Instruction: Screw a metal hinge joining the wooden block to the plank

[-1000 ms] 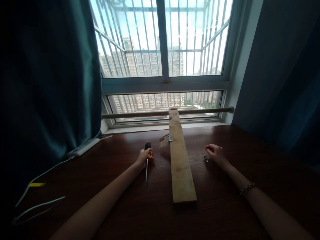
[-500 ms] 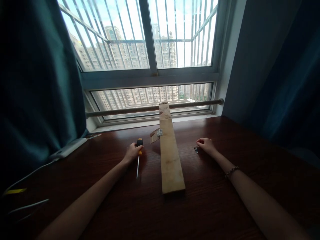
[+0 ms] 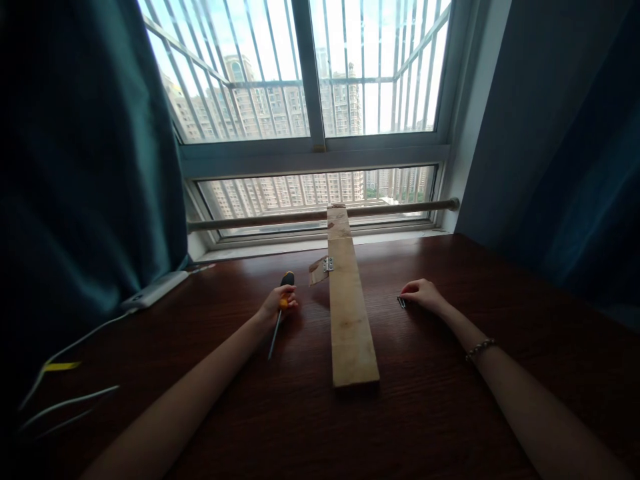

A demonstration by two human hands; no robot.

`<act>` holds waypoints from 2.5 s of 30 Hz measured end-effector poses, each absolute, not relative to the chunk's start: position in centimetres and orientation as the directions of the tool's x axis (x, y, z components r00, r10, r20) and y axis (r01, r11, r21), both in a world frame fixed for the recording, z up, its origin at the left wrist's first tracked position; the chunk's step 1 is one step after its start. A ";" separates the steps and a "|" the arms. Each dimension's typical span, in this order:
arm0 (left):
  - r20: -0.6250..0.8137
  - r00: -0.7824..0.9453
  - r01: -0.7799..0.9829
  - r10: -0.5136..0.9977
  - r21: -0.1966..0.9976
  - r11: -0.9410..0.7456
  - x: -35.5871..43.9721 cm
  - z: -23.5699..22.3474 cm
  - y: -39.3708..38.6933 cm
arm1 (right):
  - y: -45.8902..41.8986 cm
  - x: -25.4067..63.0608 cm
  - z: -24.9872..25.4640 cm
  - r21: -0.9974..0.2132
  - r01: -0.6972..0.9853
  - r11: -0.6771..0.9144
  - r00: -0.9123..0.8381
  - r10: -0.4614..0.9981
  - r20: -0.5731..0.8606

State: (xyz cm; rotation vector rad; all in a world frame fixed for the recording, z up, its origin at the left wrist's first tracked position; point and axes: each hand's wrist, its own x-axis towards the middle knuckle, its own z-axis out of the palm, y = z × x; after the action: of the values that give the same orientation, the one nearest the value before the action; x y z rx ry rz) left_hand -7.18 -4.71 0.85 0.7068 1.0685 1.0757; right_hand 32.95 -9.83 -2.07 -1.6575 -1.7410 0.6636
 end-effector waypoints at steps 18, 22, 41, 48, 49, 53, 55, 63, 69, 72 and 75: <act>-0.348 0.362 -0.646 0.865 0.576 0.502 -6.9 0.0 -1.1 | -10.4 32.0 -1.5 -0.892 0.446 0.068 0.097 0.988 0.124; -0.293 0.372 -0.684 0.881 0.554 0.474 -7.2 -0.2 -1.3 | -10.4 29.3 1.2 -0.921 0.356 0.160 0.134 0.966 0.220; -0.174 0.353 -0.754 0.919 0.529 0.389 -7.6 0.0 -2.0 | -2.9 13.9 3.8 -0.774 0.363 0.519 0.073 0.812 0.579; -0.151 0.365 -0.759 0.919 0.523 0.388 -7.6 0.3 -2.3 | -3.5 13.6 3.9 -0.712 0.473 0.519 0.009 0.805 0.593; -0.144 0.365 -0.763 0.920 0.520 0.384 -7.6 0.3 -2.3 | -3.5 13.5 3.9 -0.700 0.484 0.524 0.008 0.798 0.603; -0.130 0.343 -0.782 0.930 0.509 0.360 -7.5 0.5 -2.4 | -3.8 13.2 4.1 -0.608 0.535 0.586 -0.027 0.731 0.681; -0.130 0.344 -0.784 0.930 0.505 0.361 -7.5 0.5 -2.4 | -3.9 13.0 4.2 -0.541 0.561 0.626 -0.068 0.687 0.724; -0.111 0.335 -0.774 0.936 0.534 0.341 -7.4 0.5 -2.5 | -3.8 13.0 4.0 -0.463 0.611 0.642 -0.154 0.671 0.725; -0.121 0.299 -0.764 0.946 0.563 0.314 -7.3 0.4 -2.5 | -3.6 13.0 4.0 -0.368 0.682 0.632 -0.217 0.655 0.724; -0.121 0.298 -0.763 0.947 0.566 0.313 -7.4 0.4 -2.4 | -3.8 13.0 4.0 -0.393 0.677 0.622 -0.201 0.670 0.714; -0.106 0.323 -0.761 0.940 0.562 0.325 -7.4 0.3 -2.3 | -4.1 12.9 4.3 -0.435 0.635 0.638 -0.171 0.666 0.726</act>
State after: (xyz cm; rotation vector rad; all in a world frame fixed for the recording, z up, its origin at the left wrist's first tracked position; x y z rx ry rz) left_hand -7.41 -2.31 0.33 0.4548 0.4592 1.1671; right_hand 12.93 -4.08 4.33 -1.0354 -1.8638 0.0383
